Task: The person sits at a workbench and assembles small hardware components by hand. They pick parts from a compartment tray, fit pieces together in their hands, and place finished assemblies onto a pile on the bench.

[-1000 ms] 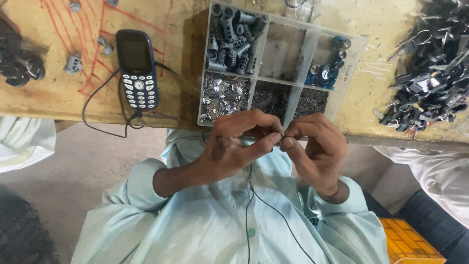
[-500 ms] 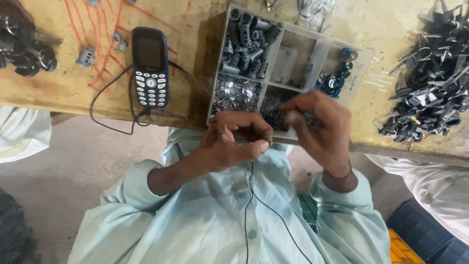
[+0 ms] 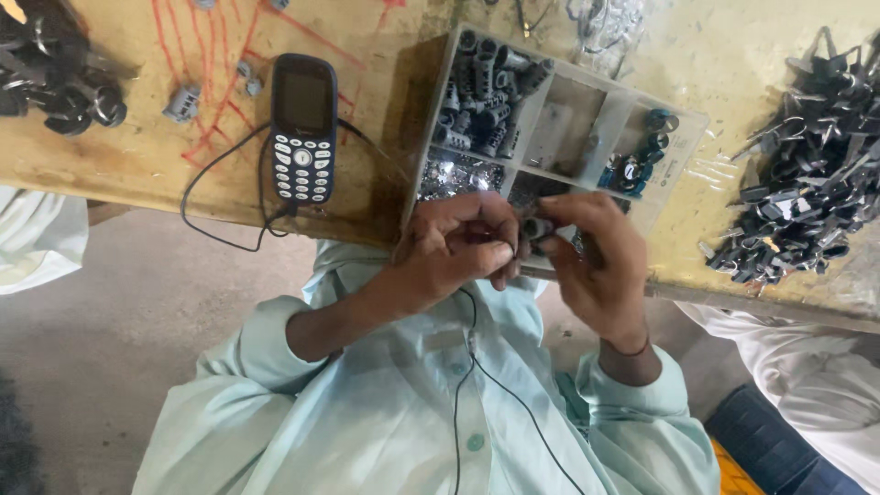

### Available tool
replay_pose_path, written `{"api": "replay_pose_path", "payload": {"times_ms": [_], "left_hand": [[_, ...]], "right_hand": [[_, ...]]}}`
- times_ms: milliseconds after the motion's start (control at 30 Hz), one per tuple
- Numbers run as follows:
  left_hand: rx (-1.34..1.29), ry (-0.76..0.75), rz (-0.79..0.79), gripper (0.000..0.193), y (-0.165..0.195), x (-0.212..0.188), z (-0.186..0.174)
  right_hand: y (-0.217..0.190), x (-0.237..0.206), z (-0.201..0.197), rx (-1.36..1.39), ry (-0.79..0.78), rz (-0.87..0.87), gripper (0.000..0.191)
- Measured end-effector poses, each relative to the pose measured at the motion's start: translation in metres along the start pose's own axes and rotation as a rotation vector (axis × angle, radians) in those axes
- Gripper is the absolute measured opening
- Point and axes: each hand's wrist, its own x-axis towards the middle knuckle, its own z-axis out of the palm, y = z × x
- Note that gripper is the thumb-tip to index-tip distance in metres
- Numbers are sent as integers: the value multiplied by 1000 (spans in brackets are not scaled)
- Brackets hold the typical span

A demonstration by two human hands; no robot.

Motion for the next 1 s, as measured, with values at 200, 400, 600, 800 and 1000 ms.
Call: {"api": "replay_pose_path", "payload": {"times_ms": [200, 400, 600, 800, 1000], "left_hand": [[573, 89, -35, 17, 5, 3, 13], [517, 173, -59, 18, 12, -5, 23], [433, 200, -82, 17, 13, -6, 25], [538, 203, -54, 16, 19, -9, 30], [577, 243, -39, 16, 20, -10, 32]], "right_hand": [[2, -21, 1, -290, 37, -153, 35], [-3, -16, 0, -385, 0, -242, 32], [-5, -15, 0, -411, -22, -237, 36], [-2, -16, 0, -460, -8, -361, 41], [2, -15, 0, -430, -19, -376, 43]]}}
